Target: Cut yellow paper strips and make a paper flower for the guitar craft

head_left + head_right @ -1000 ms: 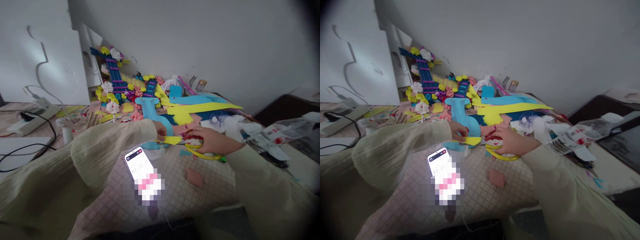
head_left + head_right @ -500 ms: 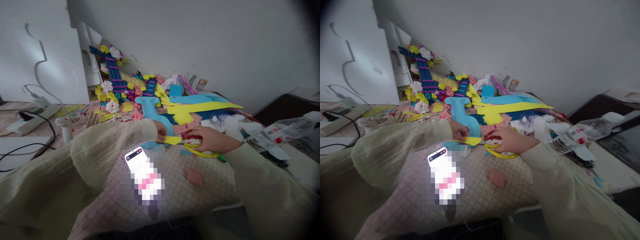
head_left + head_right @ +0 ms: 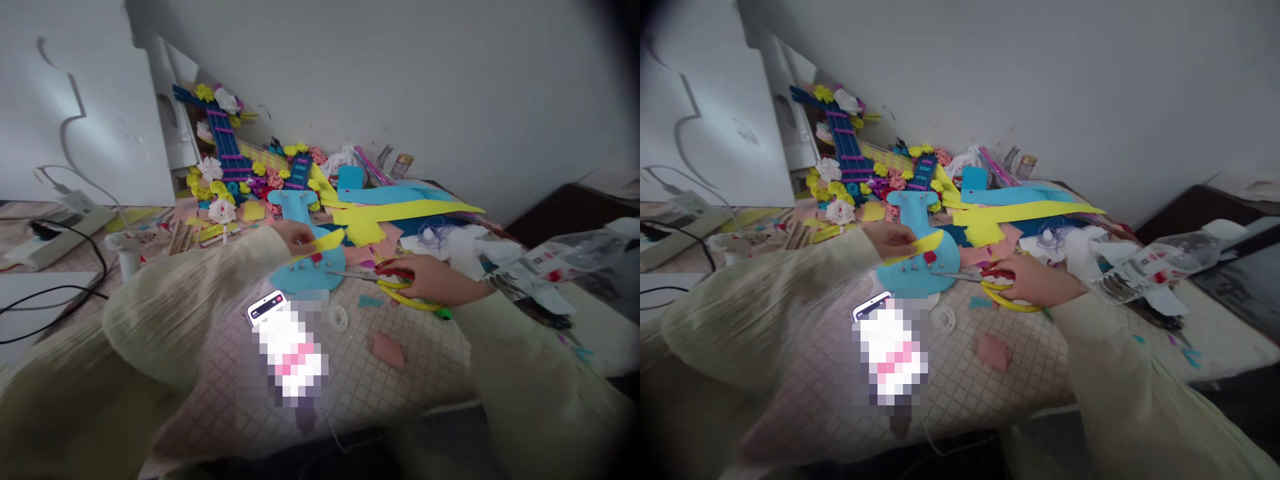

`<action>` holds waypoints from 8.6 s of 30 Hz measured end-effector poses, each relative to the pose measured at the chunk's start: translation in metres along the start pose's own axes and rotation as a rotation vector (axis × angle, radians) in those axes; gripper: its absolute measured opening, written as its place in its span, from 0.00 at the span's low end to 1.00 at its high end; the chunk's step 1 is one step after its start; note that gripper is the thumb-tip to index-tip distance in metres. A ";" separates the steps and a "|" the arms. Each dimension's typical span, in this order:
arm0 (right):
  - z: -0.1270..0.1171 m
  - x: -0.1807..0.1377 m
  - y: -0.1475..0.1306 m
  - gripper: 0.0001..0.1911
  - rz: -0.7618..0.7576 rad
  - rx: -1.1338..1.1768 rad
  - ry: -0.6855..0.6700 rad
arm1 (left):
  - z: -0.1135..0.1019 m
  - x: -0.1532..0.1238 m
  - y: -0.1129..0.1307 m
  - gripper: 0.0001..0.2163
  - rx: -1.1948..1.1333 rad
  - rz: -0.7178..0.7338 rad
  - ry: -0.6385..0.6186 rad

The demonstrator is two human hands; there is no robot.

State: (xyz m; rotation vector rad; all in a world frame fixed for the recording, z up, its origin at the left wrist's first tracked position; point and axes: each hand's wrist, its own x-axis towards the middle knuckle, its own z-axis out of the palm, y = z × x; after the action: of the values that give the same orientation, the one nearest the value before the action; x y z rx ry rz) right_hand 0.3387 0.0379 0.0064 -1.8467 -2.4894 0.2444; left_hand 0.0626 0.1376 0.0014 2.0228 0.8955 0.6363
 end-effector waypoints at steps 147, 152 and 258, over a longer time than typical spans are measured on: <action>-0.049 -0.018 -0.132 0.09 -0.103 0.397 -0.129 | 0.065 -0.127 0.034 0.05 -0.291 0.286 0.071; -0.047 -0.017 -0.134 0.10 -0.053 0.422 -0.110 | 0.066 -0.130 0.033 0.05 -0.229 0.308 0.096; 0.050 -0.042 -0.189 0.03 0.067 1.089 0.586 | 0.074 -0.150 0.032 0.11 -0.590 0.115 0.475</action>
State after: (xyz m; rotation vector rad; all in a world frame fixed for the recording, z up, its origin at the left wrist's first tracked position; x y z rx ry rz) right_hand 0.1657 -0.0612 -0.0123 -1.2443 -1.4028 0.7391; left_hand 0.0331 -0.0273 -0.0289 1.4148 0.7372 1.3113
